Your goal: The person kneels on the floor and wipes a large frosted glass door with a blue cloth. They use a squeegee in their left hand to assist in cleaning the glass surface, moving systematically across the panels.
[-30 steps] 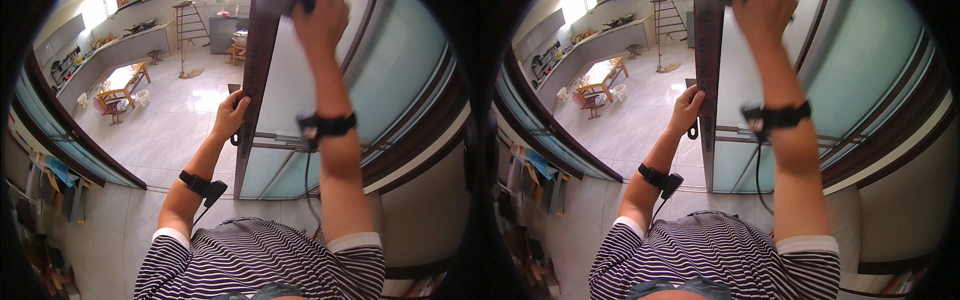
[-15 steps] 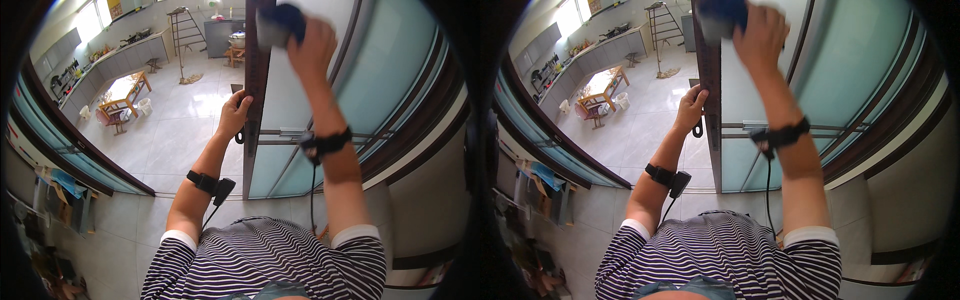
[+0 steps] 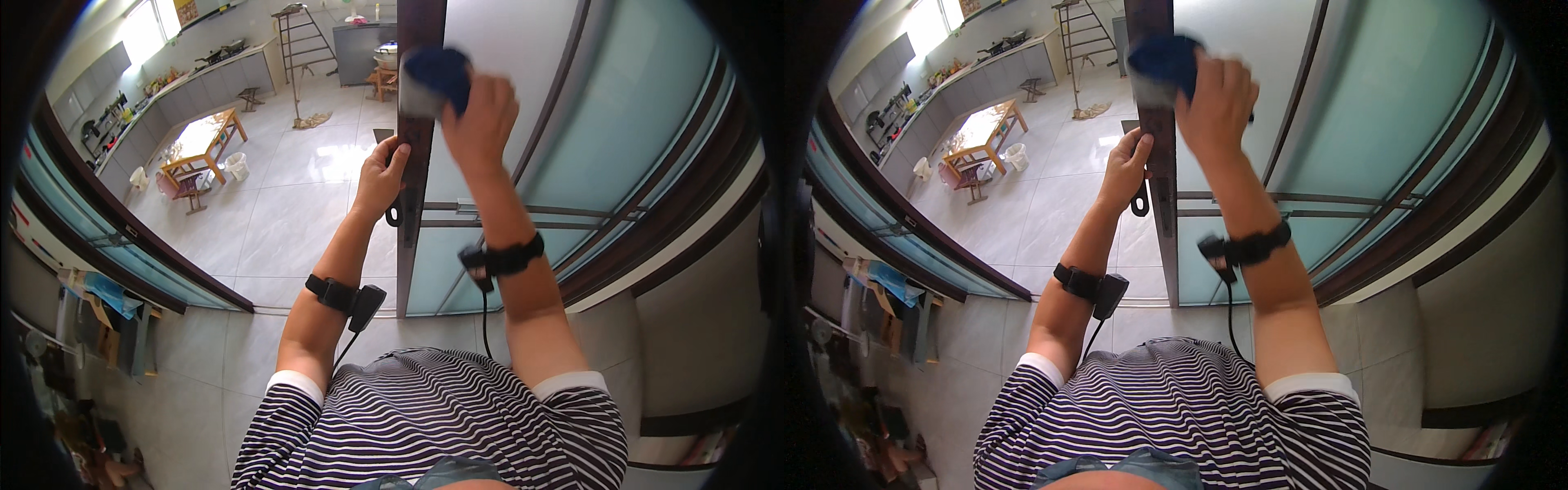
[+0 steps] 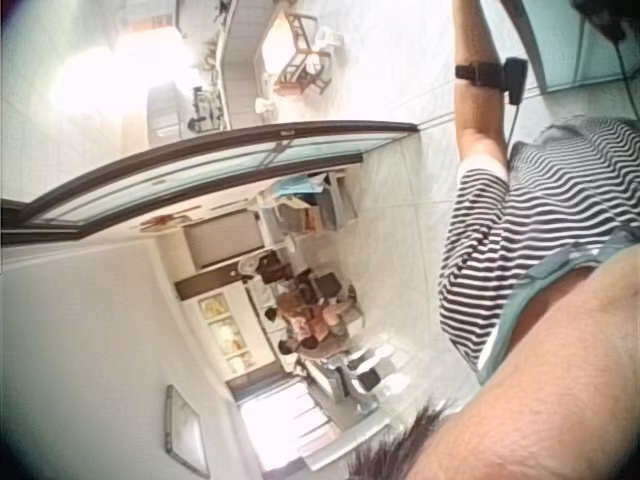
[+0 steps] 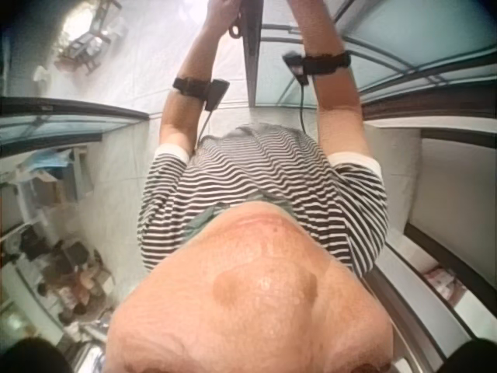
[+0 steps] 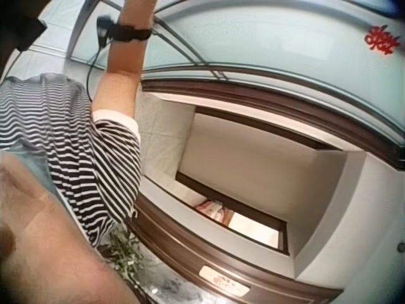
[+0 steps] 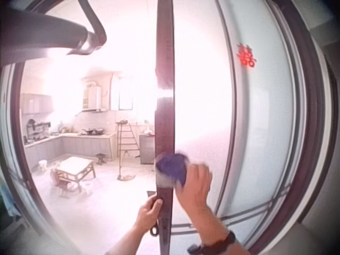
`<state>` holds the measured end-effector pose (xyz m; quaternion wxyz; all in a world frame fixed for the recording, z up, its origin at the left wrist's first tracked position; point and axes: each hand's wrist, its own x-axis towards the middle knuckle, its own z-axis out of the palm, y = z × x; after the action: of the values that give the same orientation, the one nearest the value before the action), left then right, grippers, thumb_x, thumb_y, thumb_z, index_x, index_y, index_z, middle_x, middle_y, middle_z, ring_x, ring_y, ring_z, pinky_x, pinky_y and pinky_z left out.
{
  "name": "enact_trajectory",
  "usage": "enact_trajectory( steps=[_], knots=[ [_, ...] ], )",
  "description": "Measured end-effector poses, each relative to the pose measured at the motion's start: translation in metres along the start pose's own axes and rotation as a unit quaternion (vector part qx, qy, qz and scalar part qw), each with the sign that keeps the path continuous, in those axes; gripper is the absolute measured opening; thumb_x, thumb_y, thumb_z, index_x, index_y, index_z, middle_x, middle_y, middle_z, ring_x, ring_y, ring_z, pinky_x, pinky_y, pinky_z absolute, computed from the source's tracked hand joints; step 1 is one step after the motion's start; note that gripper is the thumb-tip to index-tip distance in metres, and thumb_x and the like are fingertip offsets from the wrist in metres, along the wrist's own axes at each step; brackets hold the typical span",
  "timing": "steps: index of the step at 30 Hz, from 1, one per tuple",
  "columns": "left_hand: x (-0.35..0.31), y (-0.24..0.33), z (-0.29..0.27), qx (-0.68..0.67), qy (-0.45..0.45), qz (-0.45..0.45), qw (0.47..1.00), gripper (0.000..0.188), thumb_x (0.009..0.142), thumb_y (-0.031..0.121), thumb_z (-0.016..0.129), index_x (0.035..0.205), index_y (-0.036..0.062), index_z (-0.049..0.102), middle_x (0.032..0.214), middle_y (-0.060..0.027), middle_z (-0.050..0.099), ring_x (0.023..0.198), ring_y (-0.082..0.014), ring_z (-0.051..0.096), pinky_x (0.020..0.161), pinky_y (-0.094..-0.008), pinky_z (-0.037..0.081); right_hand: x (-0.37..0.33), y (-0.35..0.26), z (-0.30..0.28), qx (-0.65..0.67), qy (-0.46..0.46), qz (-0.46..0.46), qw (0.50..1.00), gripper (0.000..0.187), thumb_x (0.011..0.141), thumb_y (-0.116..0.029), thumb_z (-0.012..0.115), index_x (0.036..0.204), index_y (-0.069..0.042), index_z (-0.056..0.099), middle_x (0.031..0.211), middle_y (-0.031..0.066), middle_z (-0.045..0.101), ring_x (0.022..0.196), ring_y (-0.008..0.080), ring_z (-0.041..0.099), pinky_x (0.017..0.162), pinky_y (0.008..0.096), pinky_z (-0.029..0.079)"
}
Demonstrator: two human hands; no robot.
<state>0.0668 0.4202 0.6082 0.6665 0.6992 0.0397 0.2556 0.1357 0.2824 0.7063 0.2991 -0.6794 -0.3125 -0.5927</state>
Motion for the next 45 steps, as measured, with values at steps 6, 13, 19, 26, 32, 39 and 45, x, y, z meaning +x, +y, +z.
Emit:
enact_trajectory(
  steps=[6, 13, 19, 26, 32, 39, 45],
  knots=[
    [0.004, -0.004, -0.003, 0.008, -0.016, 0.023, 1.0, 0.04, 0.097, 0.039, 0.057, 0.123, 0.0088, 0.059, 0.093, 0.001, 0.063, 0.078, -0.0062, 0.056, 0.059, -0.0226, 0.048, -0.032, 0.005, -0.018, 0.003, -0.093, -0.052, 0.994, 0.056, 0.06, -0.011, 0.081, 0.113, -0.012, 0.06, 0.102, 0.0066, 0.054, 0.097, 0.027, 0.054, 0.079, 0.0421, 0.034],
    [0.003, 0.002, -0.003, 0.016, -0.011, 0.0, 1.0, 0.045, 0.096, 0.042, 0.058, 0.124, 0.006, 0.058, 0.094, 0.0005, 0.063, 0.082, -0.0079, 0.057, 0.058, -0.0221, 0.048, 0.166, 0.009, -0.019, -0.047, 0.108, -0.014, 0.993, 0.026, 0.072, -0.011, 0.072, 0.092, -0.005, 0.056, 0.093, 0.0164, 0.057, 0.092, 0.0363, 0.057, 0.077, 0.0493, 0.045],
    [-0.002, 0.014, 0.006, 0.004, -0.009, 0.002, 1.0, 0.047, 0.096, 0.043, 0.058, 0.123, 0.0051, 0.057, 0.098, 0.0001, 0.062, 0.081, -0.0067, 0.057, 0.058, -0.0219, 0.048, 0.177, 0.015, -0.018, -0.052, 0.118, 0.025, 0.991, 0.026, 0.073, -0.012, 0.071, 0.094, -0.005, 0.057, 0.092, 0.0153, 0.057, 0.091, 0.0357, 0.057, 0.076, 0.0498, 0.045],
    [0.005, 0.005, -0.004, -0.05, -0.02, -0.021, 0.998, 0.059, 0.099, 0.057, 0.04, 0.117, 0.0039, 0.059, 0.099, -0.0018, 0.061, 0.078, -0.0086, 0.056, 0.058, -0.0246, 0.048, -0.062, 0.004, -0.007, 0.019, -0.085, 0.003, 0.996, 0.055, 0.062, -0.014, 0.079, 0.113, -0.01, 0.06, 0.097, 0.0075, 0.054, 0.093, 0.0275, 0.054, 0.078, 0.0433, 0.037],
    [0.0, 0.015, 0.005, -0.007, 0.03, -0.015, 0.999, 0.052, 0.099, 0.054, 0.045, 0.107, 0.0051, 0.061, 0.084, -0.0015, 0.06, 0.058, -0.0084, 0.053, 0.047, -0.023, 0.046, -0.179, 0.015, -0.026, 0.102, -0.233, 0.041, 0.966, 0.049, 0.064, -0.007, 0.076, 0.11, -0.009, 0.06, 0.1, 0.0073, 0.056, 0.097, 0.0277, 0.056, 0.082, 0.0419, 0.042],
    [0.004, 0.0, -0.008, -0.032, -0.005, 0.022, 0.999, 0.046, 0.101, 0.046, 0.046, 0.11, 0.0048, 0.062, 0.091, -0.001, 0.064, 0.067, -0.0086, 0.058, 0.056, -0.0234, 0.05, -0.142, -0.005, -0.047, 0.174, -0.178, 0.057, 0.967, 0.052, 0.065, -0.007, 0.075, 0.115, -0.01, 0.061, 0.102, 0.0087, 0.058, 0.098, 0.0289, 0.058, 0.085, 0.0418, 0.043],
    [0.018, -0.018, -0.014, -0.16, -0.074, 0.04, 0.984, 0.033, 0.101, 0.031, 0.05, 0.109, 0.0022, 0.062, 0.096, -0.0022, 0.067, 0.082, -0.0097, 0.063, 0.072, -0.024, 0.053, -0.072, 0.001, -0.003, 0.097, -0.077, -0.217, 0.968, 0.035, 0.081, -0.011, 0.062, 0.116, -0.012, 0.061, 0.107, 0.0081, 0.058, 0.099, 0.0234, 0.056, 0.085, 0.0392, 0.04]
  ],
)
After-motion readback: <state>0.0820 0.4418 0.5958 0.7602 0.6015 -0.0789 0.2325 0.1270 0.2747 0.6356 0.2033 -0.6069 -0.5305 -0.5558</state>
